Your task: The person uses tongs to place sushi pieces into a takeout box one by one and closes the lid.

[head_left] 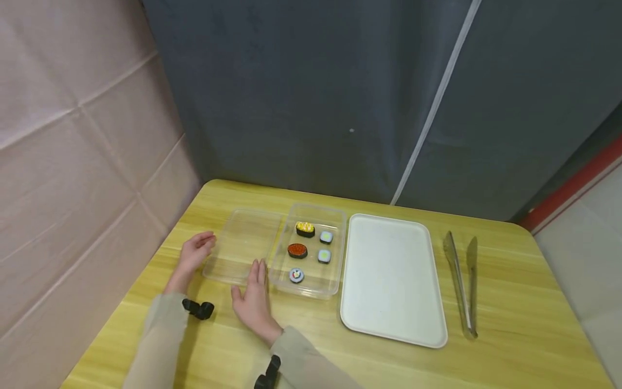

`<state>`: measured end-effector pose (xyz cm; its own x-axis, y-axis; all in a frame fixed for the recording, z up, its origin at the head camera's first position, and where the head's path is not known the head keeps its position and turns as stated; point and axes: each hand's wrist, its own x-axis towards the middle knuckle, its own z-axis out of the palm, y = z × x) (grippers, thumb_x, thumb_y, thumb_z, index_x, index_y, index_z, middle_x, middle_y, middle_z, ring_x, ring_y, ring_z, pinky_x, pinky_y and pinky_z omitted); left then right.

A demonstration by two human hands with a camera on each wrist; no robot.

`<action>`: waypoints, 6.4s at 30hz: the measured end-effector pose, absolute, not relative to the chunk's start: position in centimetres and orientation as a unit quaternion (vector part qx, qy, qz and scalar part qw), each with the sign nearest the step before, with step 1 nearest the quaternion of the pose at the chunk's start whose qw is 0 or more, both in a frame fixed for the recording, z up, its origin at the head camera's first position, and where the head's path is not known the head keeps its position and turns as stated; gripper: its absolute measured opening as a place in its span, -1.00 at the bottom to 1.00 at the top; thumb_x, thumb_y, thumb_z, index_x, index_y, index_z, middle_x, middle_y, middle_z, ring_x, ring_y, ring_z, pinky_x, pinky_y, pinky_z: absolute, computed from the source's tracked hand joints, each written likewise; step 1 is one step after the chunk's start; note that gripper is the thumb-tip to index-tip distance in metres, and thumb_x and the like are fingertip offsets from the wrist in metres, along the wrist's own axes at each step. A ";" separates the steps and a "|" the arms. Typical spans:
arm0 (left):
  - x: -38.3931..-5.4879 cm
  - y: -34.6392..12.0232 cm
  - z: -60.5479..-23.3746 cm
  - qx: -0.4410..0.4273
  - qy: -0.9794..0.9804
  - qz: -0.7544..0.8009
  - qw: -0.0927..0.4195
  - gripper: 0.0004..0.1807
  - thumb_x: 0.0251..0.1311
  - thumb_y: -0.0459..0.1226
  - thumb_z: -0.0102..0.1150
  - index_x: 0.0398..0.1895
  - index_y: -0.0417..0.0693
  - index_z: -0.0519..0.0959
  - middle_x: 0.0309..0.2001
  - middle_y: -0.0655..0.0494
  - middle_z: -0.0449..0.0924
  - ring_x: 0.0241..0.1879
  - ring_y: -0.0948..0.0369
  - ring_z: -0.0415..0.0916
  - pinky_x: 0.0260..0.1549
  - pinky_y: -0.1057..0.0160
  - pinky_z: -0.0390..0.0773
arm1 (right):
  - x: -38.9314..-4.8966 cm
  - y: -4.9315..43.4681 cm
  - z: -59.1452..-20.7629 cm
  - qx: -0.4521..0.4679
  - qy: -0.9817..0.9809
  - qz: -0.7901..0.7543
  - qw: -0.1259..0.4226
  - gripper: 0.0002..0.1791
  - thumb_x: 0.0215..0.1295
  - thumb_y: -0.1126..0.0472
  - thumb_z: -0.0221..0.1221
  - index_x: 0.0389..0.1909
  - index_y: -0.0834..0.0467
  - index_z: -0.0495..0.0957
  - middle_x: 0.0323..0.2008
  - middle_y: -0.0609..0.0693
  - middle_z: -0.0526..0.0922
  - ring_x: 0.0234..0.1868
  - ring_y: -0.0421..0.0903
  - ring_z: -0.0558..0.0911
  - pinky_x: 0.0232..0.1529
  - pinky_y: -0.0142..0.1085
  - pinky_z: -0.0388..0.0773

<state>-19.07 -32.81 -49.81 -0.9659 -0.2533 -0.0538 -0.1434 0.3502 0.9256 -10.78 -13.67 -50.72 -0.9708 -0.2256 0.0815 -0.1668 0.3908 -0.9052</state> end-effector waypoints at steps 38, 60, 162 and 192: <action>-17.0 -37.3 -47.3 0.137 -0.841 -0.524 0.021 -0.58 0.34 -0.37 -0.07 0.17 -0.51 0.34 -0.16 -0.07 0.57 -0.43 0.44 0.43 -0.45 0.45 0.49 | -11.8 -16.6 -50.5 0.057 0.680 -0.727 -0.073 -0.40 0.00 0.65 0.06 0.14 0.29 0.44 -0.05 0.04 0.46 -0.26 -0.13 0.50 -0.35 -0.48 0.53; -20.2 -46.8 -52.1 0.031 -0.686 -0.719 0.103 -0.62 0.15 -0.38 0.24 0.07 -0.19 0.56 -0.19 0.13 0.67 -0.32 0.31 0.60 -0.33 0.42 0.59 | -13.0 -16.9 -46.1 -0.036 0.637 -0.751 -0.170 -0.54 0.09 0.61 0.12 0.04 0.28 0.50 -0.25 0.04 0.49 -0.20 -0.08 0.53 -0.18 -0.37 0.56; -22.3 -19.5 -44.2 -0.019 -0.799 -0.599 -0.040 -0.53 0.15 -0.47 0.12 0.16 -0.46 0.38 0.00 -0.36 0.47 -0.38 0.36 0.48 -0.43 0.41 0.55 | -20.1 4.4 -46.8 0.048 0.711 -0.684 -0.158 -0.74 0.12 0.43 0.18 -0.13 0.42 0.57 -0.41 0.16 0.61 -0.62 -0.33 0.48 -0.65 -0.55 0.39; -21.5 -19.5 -44.8 -0.036 -0.868 -0.493 -0.040 -0.55 0.11 -0.41 0.24 0.11 -0.31 0.48 0.04 -0.20 0.52 -0.30 0.09 0.52 -0.42 0.15 0.60 | -19.2 4.9 -47.1 -0.012 0.847 -0.503 -0.171 -0.69 0.03 0.40 0.23 -0.14 0.40 0.60 -0.51 0.09 0.58 -0.59 -0.22 0.49 -0.61 -0.49 0.42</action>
<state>-21.47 -19.48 -44.77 -0.9943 0.1016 -0.0336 0.0232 0.5110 0.8592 -19.24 4.85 -47.13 -0.9413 0.1523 0.3013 -0.1914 0.4946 -0.8478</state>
